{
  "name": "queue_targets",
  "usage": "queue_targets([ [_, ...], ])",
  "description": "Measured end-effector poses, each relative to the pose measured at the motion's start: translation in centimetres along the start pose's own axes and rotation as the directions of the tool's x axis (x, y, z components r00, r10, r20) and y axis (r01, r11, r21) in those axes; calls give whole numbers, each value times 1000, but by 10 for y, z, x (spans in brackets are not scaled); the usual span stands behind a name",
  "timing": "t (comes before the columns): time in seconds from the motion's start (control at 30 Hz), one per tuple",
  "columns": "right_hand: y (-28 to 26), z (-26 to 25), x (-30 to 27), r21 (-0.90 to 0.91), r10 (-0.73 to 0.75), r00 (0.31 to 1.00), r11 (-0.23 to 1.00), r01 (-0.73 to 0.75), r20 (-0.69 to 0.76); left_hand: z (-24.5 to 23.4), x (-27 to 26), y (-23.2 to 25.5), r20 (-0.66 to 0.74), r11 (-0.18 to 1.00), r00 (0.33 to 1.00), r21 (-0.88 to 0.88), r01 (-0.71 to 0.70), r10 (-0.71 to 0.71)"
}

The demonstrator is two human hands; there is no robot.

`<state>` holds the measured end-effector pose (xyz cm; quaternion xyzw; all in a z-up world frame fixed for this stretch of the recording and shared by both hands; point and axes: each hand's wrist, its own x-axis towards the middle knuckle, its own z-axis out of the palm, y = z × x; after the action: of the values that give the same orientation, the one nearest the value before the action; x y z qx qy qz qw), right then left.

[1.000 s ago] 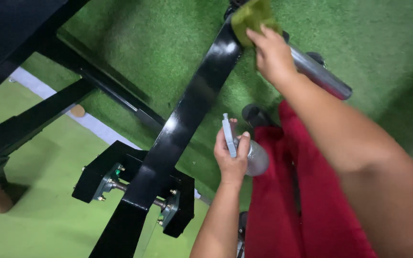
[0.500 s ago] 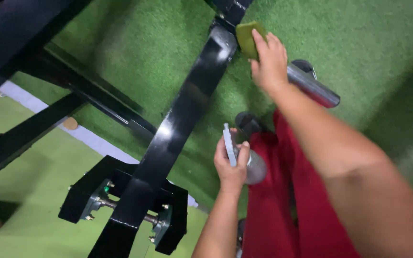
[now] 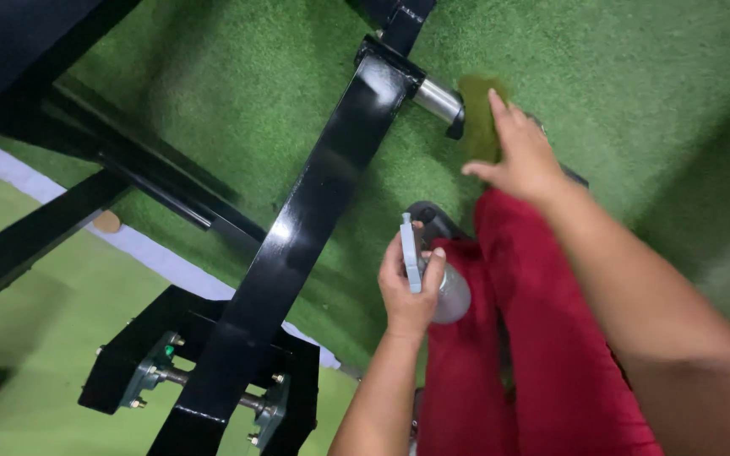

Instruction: Wiping down and sanitizing various parts of a weight training machine using a spray bottle and a cleaning cloth.

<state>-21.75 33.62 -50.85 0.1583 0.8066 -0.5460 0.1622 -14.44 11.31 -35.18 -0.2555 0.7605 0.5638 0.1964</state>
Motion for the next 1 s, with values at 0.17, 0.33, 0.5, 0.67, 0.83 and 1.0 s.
queue_targets([
  [0.17, -11, 39, 9, -471, -32, 998, 880, 50, 47, -4, 3, -14, -26, 998, 999, -50, -27, 26],
  [0.33, -31, 77, 53, -424, -210, 977, 889, 175, -37, -11, 9, -14, -38, 995, 997, -78, 69, -72],
  [0.5, -45, 72, 69, -383, -293, 953, 874, 298, 72, -11, 13, -28, -55, 993, 992, -37, 115, -117],
  [0.67, -26, 45, 16, -600, -161, 984, 781, 172, 73, 6, 20, -16, -34, 999, 999, 27, 17, -16],
  [0.83, 5, 4, -53, -671, -30, 1000, 741, 27, 7, 11, 3, 9, 25, 1000, 999, -19, -21, 22],
  [1.0, -23, 18, -33, -559, 77, 997, 826, -65, -2, 6, -20, -3, 81, 998, 996, -52, -44, 48],
])
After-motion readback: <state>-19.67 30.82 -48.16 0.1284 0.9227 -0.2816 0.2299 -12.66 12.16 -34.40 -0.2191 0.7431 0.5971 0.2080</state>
